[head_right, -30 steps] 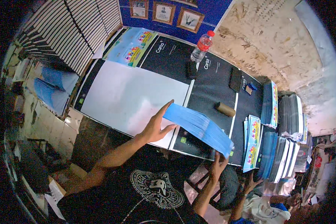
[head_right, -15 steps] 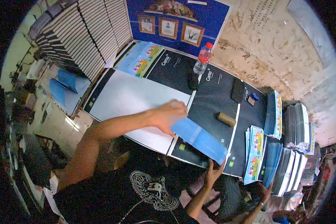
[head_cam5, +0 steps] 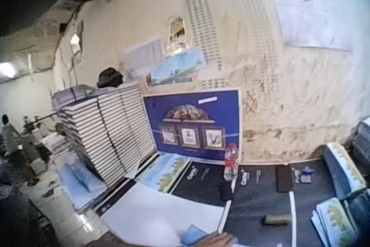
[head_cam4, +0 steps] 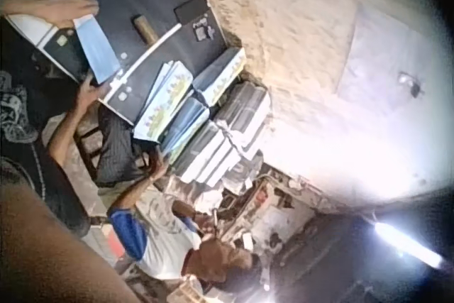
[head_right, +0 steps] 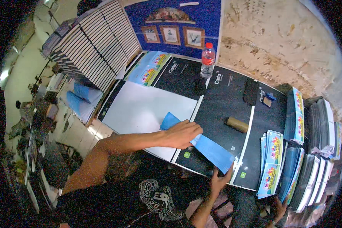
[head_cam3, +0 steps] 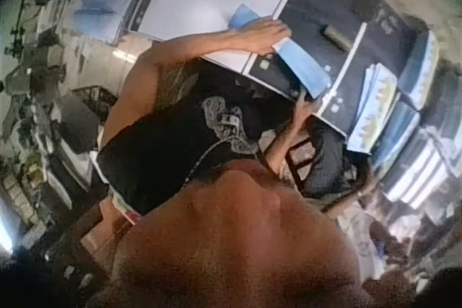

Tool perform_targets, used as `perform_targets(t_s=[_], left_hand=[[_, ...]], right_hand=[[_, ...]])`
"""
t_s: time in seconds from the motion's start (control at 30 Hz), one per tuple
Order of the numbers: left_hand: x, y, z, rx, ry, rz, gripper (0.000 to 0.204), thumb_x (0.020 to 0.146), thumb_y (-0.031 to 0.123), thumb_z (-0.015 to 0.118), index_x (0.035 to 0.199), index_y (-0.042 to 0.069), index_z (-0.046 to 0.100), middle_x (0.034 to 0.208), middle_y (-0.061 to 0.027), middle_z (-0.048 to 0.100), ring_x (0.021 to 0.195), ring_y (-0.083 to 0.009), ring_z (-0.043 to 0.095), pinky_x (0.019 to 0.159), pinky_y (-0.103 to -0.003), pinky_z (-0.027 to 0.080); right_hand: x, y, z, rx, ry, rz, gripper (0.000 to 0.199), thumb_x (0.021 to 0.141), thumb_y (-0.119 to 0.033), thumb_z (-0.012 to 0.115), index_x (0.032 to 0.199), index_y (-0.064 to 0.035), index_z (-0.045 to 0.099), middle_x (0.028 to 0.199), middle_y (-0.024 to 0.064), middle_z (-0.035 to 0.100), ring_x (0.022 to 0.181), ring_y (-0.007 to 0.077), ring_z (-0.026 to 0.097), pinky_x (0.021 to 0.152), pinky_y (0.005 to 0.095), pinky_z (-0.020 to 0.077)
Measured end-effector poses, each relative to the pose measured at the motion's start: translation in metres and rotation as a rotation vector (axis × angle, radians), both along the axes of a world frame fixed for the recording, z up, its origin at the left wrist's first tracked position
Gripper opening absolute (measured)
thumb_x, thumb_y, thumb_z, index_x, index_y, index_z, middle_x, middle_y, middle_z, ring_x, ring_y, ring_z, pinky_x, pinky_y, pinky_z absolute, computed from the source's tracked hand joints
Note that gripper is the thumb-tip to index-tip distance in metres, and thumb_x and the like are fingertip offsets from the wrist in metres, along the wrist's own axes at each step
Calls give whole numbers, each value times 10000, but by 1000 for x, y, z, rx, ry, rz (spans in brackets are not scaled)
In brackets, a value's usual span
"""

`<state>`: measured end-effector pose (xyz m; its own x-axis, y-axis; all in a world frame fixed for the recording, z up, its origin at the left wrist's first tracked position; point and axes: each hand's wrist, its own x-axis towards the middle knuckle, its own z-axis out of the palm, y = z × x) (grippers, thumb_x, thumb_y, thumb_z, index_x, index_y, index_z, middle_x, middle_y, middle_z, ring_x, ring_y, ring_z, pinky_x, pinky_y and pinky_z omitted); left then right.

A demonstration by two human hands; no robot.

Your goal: The person folds paper inserts, wraps printed covers around the folded sheets by hand, and aligns and stacks the assembled booklets on the table.

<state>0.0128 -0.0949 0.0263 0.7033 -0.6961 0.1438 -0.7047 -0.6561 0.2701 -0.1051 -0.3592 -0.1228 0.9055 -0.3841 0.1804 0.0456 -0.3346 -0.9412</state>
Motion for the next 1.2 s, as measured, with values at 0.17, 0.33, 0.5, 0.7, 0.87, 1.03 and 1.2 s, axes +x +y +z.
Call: perform_targets(t_s=[0.17,0.33,0.5,0.7,0.87,1.03,1.2], left_hand=[[1,-4,-16,83,-9,63,561,668,164,833,1124,20,540,1056,-123,608,1018,-311,612,863,-446,481],[-3,-2,-30,10,17,71,507,670,172,840,1070,31,561,1001,-114,638,993,-303,633,850,-443,487],[-2,7,-28,-50,30,68,412,683,199,836,991,45,609,945,-133,672,947,-325,666,833,-457,500],[-20,95,39,-141,289,383,486,723,386,869,966,9,681,914,-220,715,879,-396,708,801,-494,544],[-72,233,42,-498,564,729,528,733,400,886,1035,-6,734,957,-174,751,860,-274,742,799,-385,572],[-144,289,2,-1040,712,1086,465,777,257,881,1106,-25,712,954,-114,748,846,-182,722,766,-336,576],[-227,297,-65,-1276,679,1447,458,847,172,821,1230,-11,649,1069,-119,729,912,-184,711,808,-336,579]], right_hand=[[0,-4,-18,-128,34,-42,709,834,-142,796,1420,92,473,1408,254,554,1300,348,533,1122,430,372],[-3,-13,-37,-242,-93,-58,713,833,-130,811,1416,102,471,1420,256,540,1319,349,509,1142,436,345],[2,-19,-49,-266,-106,-108,719,835,-124,824,1418,104,471,1416,257,538,1327,341,491,1146,432,335],[0,5,20,4,-57,225,761,873,-32,739,1535,-26,365,1469,199,496,1334,311,504,1141,430,364],[34,74,75,-170,-79,281,662,877,-73,745,1462,0,446,1381,186,579,1259,280,564,1039,412,448],[132,223,128,-568,-380,667,638,852,-178,776,1401,11,512,1312,227,586,1236,368,562,1032,438,455],[209,407,97,-982,-464,956,742,816,-325,784,1439,-64,476,1394,195,507,1229,339,543,1007,507,466]])
